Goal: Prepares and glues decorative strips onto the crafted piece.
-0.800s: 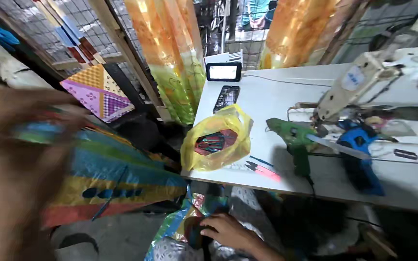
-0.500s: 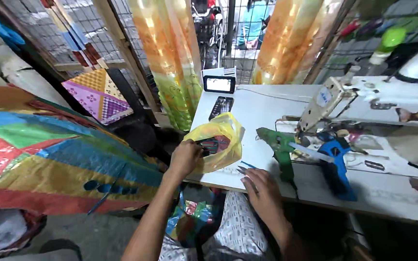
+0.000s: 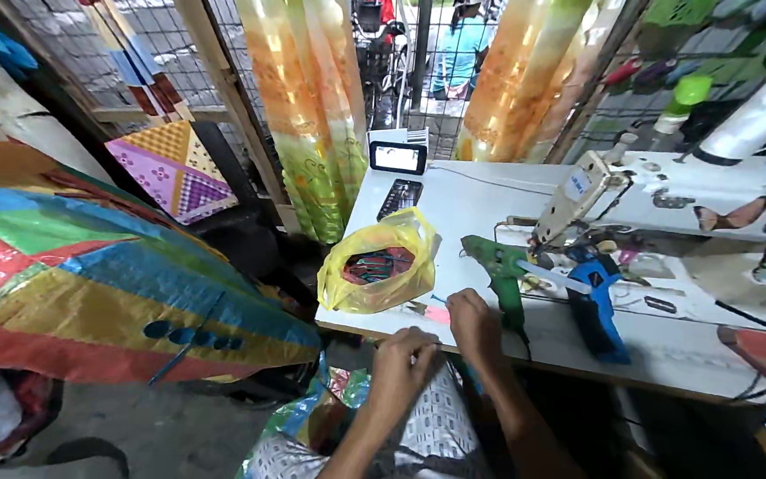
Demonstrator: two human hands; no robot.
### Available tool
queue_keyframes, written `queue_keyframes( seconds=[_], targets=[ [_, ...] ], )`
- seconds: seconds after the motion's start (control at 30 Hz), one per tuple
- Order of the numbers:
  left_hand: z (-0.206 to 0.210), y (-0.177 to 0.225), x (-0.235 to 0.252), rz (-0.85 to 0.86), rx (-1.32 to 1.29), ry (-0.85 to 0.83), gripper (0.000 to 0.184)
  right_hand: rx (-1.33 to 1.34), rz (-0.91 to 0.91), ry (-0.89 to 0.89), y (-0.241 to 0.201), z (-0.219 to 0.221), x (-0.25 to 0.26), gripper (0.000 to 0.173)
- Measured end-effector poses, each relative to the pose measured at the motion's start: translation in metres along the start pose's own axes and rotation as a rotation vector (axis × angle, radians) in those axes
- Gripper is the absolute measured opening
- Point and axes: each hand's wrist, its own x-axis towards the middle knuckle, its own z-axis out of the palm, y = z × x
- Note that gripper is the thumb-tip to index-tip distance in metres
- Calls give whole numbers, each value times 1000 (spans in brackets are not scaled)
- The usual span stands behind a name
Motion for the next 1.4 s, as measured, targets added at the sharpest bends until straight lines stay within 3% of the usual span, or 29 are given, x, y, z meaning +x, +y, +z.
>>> queue_keyframes(
  seconds=[0.1,0.2,0.33,0.43,0.5,0.57,0.63,0.73,0.8,0.93,1.1,1.4],
  targets=[
    [11,-9,-19,-199,-291,61,18,-9,-32,-9,0,-3,0,20],
    [16,-3,-19,-327,-630,192,27,353,-85,-59,-16,-24,-22,23],
    [19,6,-26,-478,-958,386,20,702,-75,-197,-38,-21,-68,22],
    [13,1,-40,-515,-946,456,18,628,-234,-199,-34,-19,-75,25],
    [3,-6,-50,-510,-888,470,18,408,-342,-19,-30,-15,-66,24],
    [-10,-11,-61,-501,-813,464,19,213,-365,87,-21,-8,-42,31],
    [-21,-13,-72,-512,-766,482,20,95,-366,56,-9,7,-22,39],
    [-37,-10,-87,-545,-775,497,21,48,-437,74,3,31,-10,23],
    [-44,-9,-93,-539,-798,508,21,53,-464,85,5,32,-10,21],
    [-50,-11,-92,-442,-811,496,17,238,-343,120,-4,18,-21,24],
    [-52,-5,-79,-323,-863,434,17,897,-51,-173,-60,-11,-65,36],
    [-50,1,-76,-251,-871,407,16,1148,-128,-438,-90,0,-70,20]
  ],
)
